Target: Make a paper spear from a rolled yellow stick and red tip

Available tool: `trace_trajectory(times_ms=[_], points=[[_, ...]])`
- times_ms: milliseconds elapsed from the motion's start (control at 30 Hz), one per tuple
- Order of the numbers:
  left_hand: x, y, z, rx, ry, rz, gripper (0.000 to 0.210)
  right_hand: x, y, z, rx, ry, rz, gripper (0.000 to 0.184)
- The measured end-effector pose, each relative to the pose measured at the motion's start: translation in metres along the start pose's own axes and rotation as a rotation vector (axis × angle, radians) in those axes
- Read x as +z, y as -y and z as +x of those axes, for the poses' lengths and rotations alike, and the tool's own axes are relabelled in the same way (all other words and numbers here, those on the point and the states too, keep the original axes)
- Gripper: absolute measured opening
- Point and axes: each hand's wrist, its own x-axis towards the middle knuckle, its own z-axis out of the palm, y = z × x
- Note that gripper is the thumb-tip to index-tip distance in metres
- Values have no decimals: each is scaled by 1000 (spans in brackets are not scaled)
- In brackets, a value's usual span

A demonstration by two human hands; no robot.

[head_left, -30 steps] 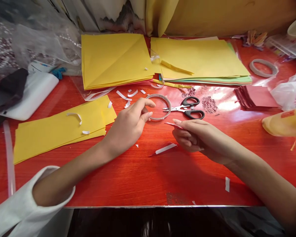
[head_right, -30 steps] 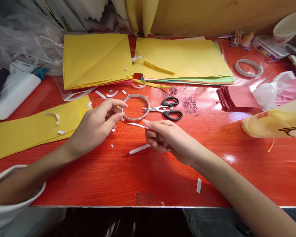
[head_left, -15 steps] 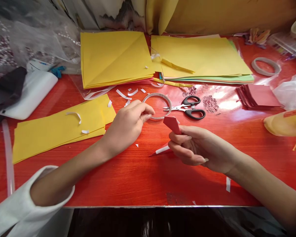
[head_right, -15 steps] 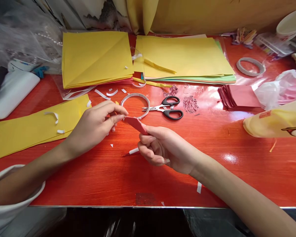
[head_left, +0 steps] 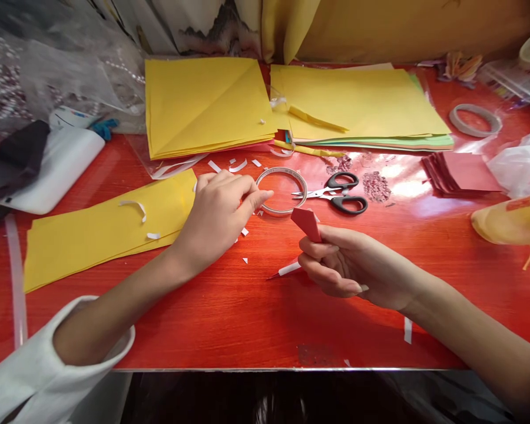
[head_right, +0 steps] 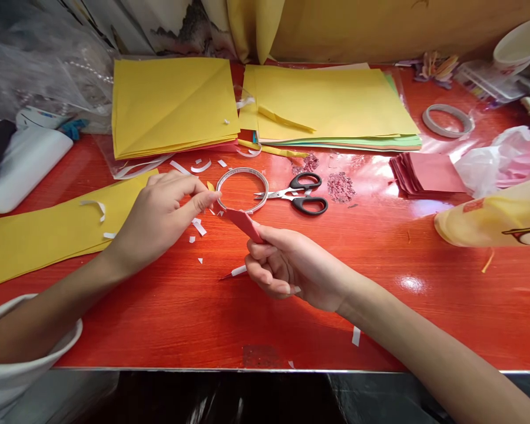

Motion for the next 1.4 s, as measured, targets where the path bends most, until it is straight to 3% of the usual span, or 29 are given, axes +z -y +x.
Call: trace_trajectory(times_ms=[133,367,500,600,733,833,933,1000,1067,1133,1233,1267,1400], points=[[-2,1,1,-34,-52,-36,6,-1,1,0,-2,6,9,39],[-8,5,-1,43,-46,-144,26,-4,1,0,-19,2,-8,38],[-14,4,-3,-94,-27,-248,27,-5,0,1,-25,0,-22,38],[-14,3,-1,-159,-4,-205,25,-5,1,1,-22,-15,-28,38],[-6,4,2,-54,15,-129,12,-3,2,0,-13,-6,-14,41],[-1,0,1,41,133,-299,25,-2,3,0,-6,17,-8,44],[-2,-9,-4,-32,290,-538,18,-1,0,1,-1,50,-26,43],[-3,-15,-7,-78,278,-612,19,3,-1,1,17,82,-67,43],[-3,-18,-8,-102,222,-663,18,6,0,-2,5,58,-201,46],[-2,-17,-8,-115,171,-710,16,6,8,-8,-129,-114,-491,46],[3,-12,-6,-135,129,-757,15,-10,27,-22,-609,-642,-1199,25],[5,-9,-5,-143,135,-762,16,-19,33,-26,-690,-764,-1395,28],[16,0,-5,-141,250,-695,20,-55,48,-33,-553,-795,-1807,41]])
